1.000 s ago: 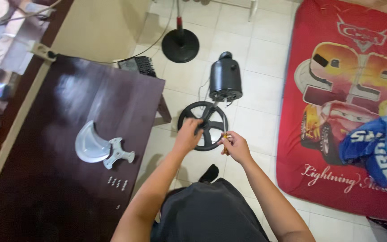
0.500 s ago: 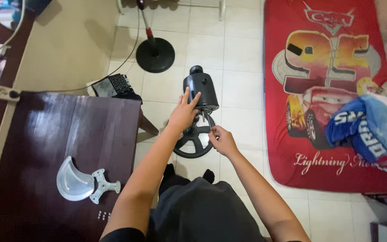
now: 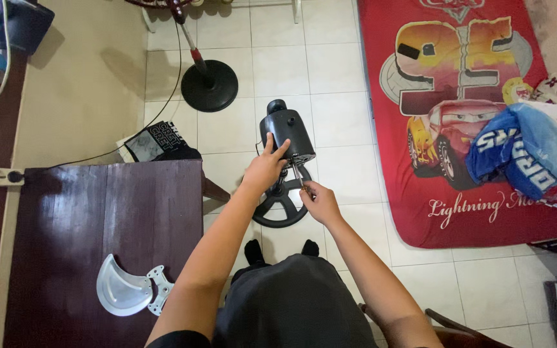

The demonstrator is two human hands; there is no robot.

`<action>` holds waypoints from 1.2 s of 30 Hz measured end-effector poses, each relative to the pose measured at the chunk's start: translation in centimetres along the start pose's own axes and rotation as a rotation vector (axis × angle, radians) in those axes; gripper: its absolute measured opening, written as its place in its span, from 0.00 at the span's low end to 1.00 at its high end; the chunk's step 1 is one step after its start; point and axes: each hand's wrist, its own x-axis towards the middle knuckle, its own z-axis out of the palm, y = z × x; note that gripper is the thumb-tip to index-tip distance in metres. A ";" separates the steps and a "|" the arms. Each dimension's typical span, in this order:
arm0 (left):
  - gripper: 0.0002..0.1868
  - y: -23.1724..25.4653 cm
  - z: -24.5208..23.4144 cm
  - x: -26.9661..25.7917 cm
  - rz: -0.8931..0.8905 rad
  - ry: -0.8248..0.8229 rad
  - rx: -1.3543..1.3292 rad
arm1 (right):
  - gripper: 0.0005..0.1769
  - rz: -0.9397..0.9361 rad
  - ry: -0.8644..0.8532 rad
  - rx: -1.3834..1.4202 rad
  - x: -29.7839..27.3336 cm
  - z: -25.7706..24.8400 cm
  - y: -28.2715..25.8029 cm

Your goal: The person assembles an electric fan by attaching the front grille to the fan body using a screwdriver and multiple screws. They repeatedly pick up screws from a table, align the grille, and tighten each screw into place.

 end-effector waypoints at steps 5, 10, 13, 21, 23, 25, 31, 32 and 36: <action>0.32 0.1 -0.2 -0.1 0.022 0.031 -0.010 | 0.20 -0.005 0.038 -0.020 0.0 0.0 -0.4; 0.32 0.3 -0.3 -0.2 0.039 0.036 -0.021 | 0.20 -0.003 0.040 -0.028 -0.4 -0.2 -0.6; 0.31 0.4 -0.2 -0.4 0.042 0.060 -0.038 | 0.20 0.014 0.048 -0.036 -0.5 -0.1 -0.8; 0.31 0.2 -0.1 -0.2 0.055 0.075 -0.043 | 0.20 0.012 0.048 -0.038 -0.1 0.0 0.0; 0.31 0.2 0.0 -0.2 0.050 0.073 -0.050 | 0.19 -0.012 0.043 0.008 0.0 0.3 0.8; 0.32 0.2 0.1 -0.2 0.046 0.066 -0.058 | 0.18 0.041 0.011 0.124 0.2 0.6 1.5; 0.32 0.1 0.1 0.0 0.034 0.053 -0.039 | 0.17 0.379 -0.064 0.809 0.5 1.2 1.7; 0.33 0.1 0.2 0.0 0.030 0.048 -0.039 | 0.16 0.466 -0.082 0.910 0.2 1.1 1.5; 0.35 -0.2 0.7 -0.1 0.042 0.062 -0.017 | 0.16 0.574 -0.191 1.128 0.2 1.1 0.4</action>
